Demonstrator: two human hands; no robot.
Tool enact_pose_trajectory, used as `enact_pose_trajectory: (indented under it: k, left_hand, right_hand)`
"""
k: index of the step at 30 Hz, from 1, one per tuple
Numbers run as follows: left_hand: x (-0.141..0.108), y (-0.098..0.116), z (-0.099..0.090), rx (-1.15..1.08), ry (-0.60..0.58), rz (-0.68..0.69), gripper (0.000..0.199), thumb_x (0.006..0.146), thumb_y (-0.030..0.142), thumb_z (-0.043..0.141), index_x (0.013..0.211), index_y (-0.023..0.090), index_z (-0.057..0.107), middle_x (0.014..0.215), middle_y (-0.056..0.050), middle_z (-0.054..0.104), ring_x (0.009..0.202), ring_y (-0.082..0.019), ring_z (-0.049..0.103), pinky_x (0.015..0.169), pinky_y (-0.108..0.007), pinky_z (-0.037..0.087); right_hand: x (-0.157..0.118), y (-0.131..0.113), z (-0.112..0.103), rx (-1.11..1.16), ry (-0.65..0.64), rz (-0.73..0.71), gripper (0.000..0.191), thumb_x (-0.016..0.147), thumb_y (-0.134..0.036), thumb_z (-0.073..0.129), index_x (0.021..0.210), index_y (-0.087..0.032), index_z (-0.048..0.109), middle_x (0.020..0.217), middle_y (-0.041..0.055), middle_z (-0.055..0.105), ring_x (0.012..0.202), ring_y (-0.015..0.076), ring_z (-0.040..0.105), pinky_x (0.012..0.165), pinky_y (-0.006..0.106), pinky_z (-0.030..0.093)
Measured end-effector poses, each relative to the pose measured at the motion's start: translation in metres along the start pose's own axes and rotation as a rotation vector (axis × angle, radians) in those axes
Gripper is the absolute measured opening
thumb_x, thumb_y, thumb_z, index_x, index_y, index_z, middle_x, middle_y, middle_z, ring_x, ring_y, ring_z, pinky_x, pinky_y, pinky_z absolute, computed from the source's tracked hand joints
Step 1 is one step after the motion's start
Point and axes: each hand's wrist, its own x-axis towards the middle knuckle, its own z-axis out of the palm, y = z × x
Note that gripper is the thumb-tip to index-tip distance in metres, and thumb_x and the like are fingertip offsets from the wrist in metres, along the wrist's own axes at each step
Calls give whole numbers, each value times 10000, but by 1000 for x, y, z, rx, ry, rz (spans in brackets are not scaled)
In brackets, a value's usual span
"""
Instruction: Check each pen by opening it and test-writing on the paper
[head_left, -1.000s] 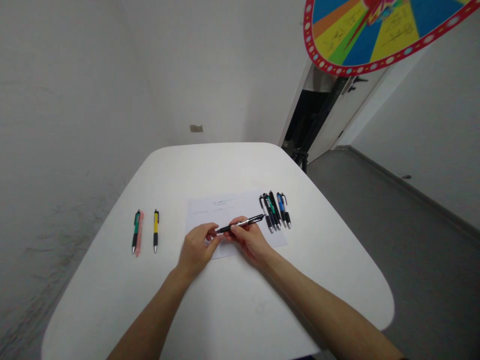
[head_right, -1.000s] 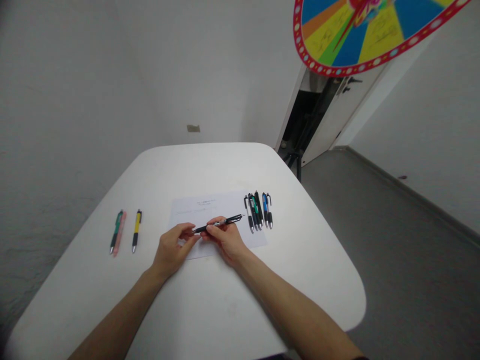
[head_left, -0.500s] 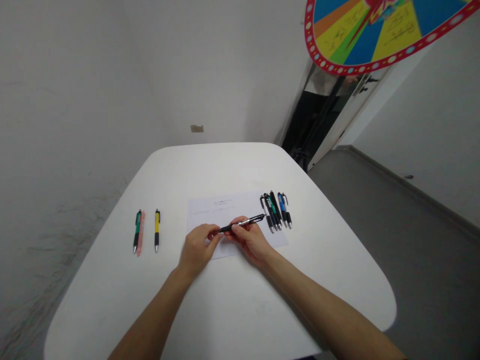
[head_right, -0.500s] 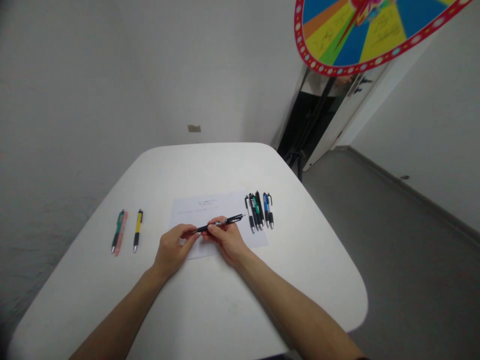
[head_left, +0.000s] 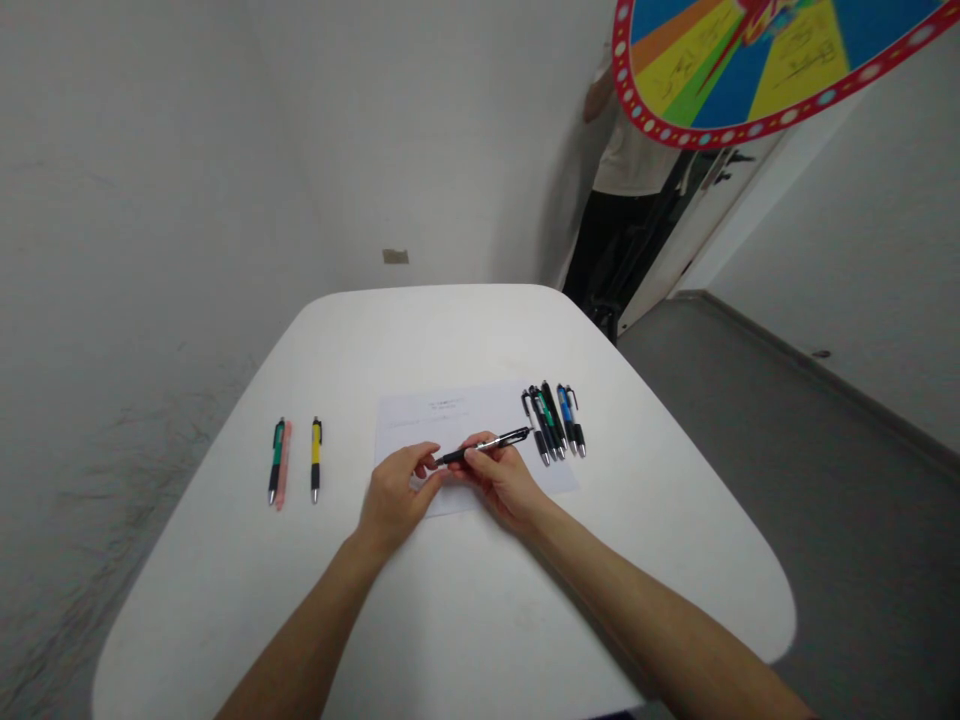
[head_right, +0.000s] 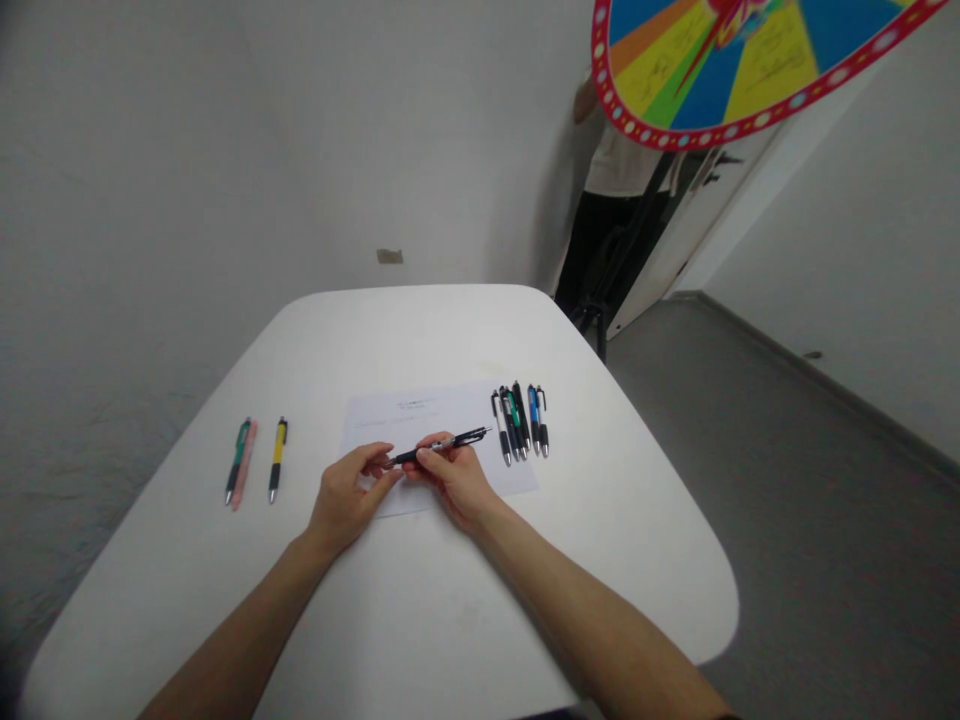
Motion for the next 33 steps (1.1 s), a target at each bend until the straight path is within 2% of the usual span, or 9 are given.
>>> enact_pose_trajectory:
  k: [4,8,17,21,25,28,33]
  left_hand:
    - [1,0,0,12,-23,43,128,923,268,565,893,192,663,774,-24,713,691,-145,652,668,-270,523]
    - [1,1,-1,20,-43,2,146,933,262,543,894,189,663,786,-33,718,724,-158,665,680,-278,522]
    - [2,1,-2,87,-79,-56,307,968,299,450,761,196,651,648,-8,654,631,-155,615,634,-279,484]
    - [2,0,-1,58,-53,-40,279,966,316,466,810,192,662,715,-20,691,673,-155,643,654,-276,503]
    - [1,0,0,0,-26,-33,201,948,320,526,889,184,661,801,-33,725,715,-154,671,676,-273,533]
    - [1,1,0,-19,-37,-50,175,936,322,554,906,188,662,816,-35,731,728,-155,682,683,-272,549]
    - [1,3,-2,-25,-40,-68,165,928,312,557,894,191,663,807,-37,732,722,-155,684,683,-269,559]
  right_hand:
    - [1,1,-1,1,-5,-3,379,618,-346,884,829,-185,614,724,-2,732,653,129,693,725,278,560]
    - [1,1,-1,9,-20,-7,358,644,-338,874,835,-191,609,750,-3,734,670,126,700,738,273,567]
    - [0,-2,-1,25,-54,-14,379,633,-344,885,840,-198,603,776,-7,737,682,116,701,734,248,572]
    - [-1,-3,1,49,-57,-9,393,634,-355,887,841,-203,591,820,-4,745,745,115,712,743,231,575]
    - [-2,-4,2,88,-68,-4,380,682,-350,861,859,-218,551,893,1,739,793,132,720,759,268,591]
    - [-2,-5,2,110,-75,-14,361,709,-329,842,867,-229,533,912,0,734,806,135,717,778,285,595]
    - [-2,-4,2,121,-70,-50,360,707,-317,844,865,-231,532,893,-5,734,806,118,709,776,245,590]
